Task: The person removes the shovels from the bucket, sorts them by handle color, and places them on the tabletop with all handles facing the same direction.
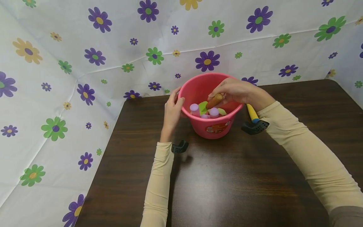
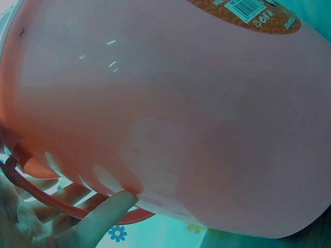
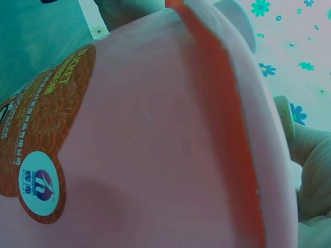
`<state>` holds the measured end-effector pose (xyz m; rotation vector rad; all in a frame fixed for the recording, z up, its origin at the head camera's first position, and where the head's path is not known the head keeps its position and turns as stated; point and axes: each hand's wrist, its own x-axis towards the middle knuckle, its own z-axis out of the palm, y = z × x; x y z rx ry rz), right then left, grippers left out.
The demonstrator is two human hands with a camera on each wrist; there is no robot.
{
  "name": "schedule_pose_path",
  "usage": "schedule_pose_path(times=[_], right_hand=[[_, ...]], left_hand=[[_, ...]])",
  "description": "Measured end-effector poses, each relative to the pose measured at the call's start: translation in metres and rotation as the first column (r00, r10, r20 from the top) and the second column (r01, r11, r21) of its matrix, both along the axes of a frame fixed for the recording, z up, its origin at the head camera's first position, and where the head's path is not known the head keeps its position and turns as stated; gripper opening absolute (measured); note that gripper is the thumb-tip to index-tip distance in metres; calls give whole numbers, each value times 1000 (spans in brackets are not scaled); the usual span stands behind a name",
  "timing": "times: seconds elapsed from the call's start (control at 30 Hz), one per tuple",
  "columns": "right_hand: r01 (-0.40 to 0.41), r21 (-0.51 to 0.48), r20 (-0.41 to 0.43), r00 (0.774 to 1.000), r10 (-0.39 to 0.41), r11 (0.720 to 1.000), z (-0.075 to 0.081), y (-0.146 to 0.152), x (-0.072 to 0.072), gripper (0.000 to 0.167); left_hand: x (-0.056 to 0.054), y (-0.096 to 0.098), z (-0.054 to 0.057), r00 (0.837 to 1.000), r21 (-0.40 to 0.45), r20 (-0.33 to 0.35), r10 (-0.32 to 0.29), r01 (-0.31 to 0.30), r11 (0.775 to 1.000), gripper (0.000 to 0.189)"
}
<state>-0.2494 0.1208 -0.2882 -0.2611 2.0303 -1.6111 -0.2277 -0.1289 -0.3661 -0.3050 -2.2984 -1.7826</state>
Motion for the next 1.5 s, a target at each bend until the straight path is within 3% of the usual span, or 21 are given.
schedule_pose_path(times=[0.37,0.67,1.5], right_hand=[[-9,-24,-14,1000,8,1000,1,3,3,16],[-5,-95,29,1000,8,995,3,7,1,20],[17,-178,75,997,-4,984,8,20,3,22]], left_hand=[[0,-1,-1,1000,-2,5,-1,1,1000,53],[-2,-1,-1,1000,4,-4,-5,5,1000,52],[-3,1,-2,1000,15,4,0,0,1000,53]])
